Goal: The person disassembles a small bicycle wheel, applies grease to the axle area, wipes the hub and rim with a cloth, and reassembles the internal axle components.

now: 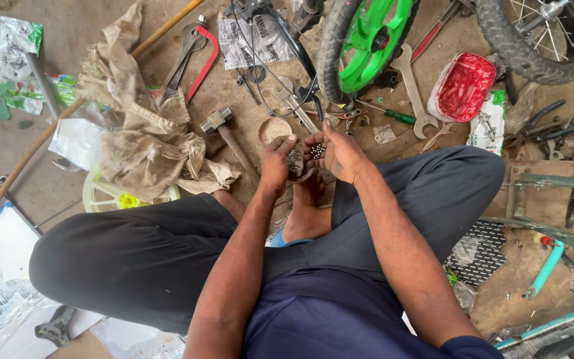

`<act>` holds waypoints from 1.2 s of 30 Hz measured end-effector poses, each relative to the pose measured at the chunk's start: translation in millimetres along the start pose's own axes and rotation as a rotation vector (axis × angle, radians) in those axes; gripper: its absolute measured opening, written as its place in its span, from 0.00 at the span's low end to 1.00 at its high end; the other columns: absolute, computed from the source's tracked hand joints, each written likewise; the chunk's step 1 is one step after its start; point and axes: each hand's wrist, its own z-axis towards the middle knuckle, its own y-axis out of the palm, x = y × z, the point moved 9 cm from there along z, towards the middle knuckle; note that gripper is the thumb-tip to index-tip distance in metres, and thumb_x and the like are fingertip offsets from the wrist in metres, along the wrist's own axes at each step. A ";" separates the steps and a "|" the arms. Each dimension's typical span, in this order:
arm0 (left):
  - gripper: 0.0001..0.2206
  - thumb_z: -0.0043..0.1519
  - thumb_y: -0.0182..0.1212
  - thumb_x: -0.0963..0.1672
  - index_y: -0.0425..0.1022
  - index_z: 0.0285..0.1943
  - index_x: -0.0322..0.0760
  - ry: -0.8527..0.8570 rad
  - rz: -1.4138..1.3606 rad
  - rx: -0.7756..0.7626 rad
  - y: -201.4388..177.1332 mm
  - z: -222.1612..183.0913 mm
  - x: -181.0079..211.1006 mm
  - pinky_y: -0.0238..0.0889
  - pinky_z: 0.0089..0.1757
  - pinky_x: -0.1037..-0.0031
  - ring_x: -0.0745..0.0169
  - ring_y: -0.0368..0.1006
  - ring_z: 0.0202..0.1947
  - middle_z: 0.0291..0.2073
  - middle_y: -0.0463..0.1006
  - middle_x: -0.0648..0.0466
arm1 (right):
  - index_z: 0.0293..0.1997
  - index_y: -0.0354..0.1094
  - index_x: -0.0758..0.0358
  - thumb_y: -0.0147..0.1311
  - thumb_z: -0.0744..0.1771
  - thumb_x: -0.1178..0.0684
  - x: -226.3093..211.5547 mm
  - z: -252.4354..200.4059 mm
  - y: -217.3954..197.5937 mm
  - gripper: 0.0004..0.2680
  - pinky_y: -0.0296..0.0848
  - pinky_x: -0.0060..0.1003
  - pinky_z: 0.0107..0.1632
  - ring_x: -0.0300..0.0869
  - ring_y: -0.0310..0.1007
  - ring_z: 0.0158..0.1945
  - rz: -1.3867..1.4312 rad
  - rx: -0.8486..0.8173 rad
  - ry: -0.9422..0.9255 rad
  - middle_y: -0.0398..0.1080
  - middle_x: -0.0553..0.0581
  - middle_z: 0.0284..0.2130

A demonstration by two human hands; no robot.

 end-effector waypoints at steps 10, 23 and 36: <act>0.16 0.66 0.57 0.46 0.76 0.54 0.26 0.055 0.200 0.113 -13.9 2.7 5.3 0.71 0.39 0.71 0.61 0.76 0.34 0.36 0.80 0.47 | 0.48 0.69 0.69 0.45 0.71 0.38 -3.9 1.3 1.0 0.18 0.77 0.45 0.45 0.47 0.77 0.41 -0.065 -0.006 -0.054 0.73 0.61 0.39; 0.23 0.53 0.58 0.38 0.75 0.61 0.29 0.464 1.020 -0.007 25.6 -20.4 51.1 0.66 0.57 0.63 0.41 0.77 0.55 0.52 0.79 0.35 | 0.40 0.73 0.62 0.58 0.68 0.51 15.7 16.8 -14.6 0.06 0.67 0.34 0.30 0.36 0.67 0.31 -0.374 0.100 -0.010 0.71 0.50 0.32; 0.20 0.54 0.61 0.41 0.75 0.58 0.31 0.294 0.992 -0.053 11.3 -12.5 35.8 0.68 0.53 0.63 0.44 0.79 0.52 0.49 0.81 0.38 | 0.39 0.75 0.63 0.58 0.66 0.60 19.5 14.0 -8.2 0.02 0.67 0.29 0.26 0.33 0.69 0.25 -0.548 0.063 -0.019 0.75 0.52 0.27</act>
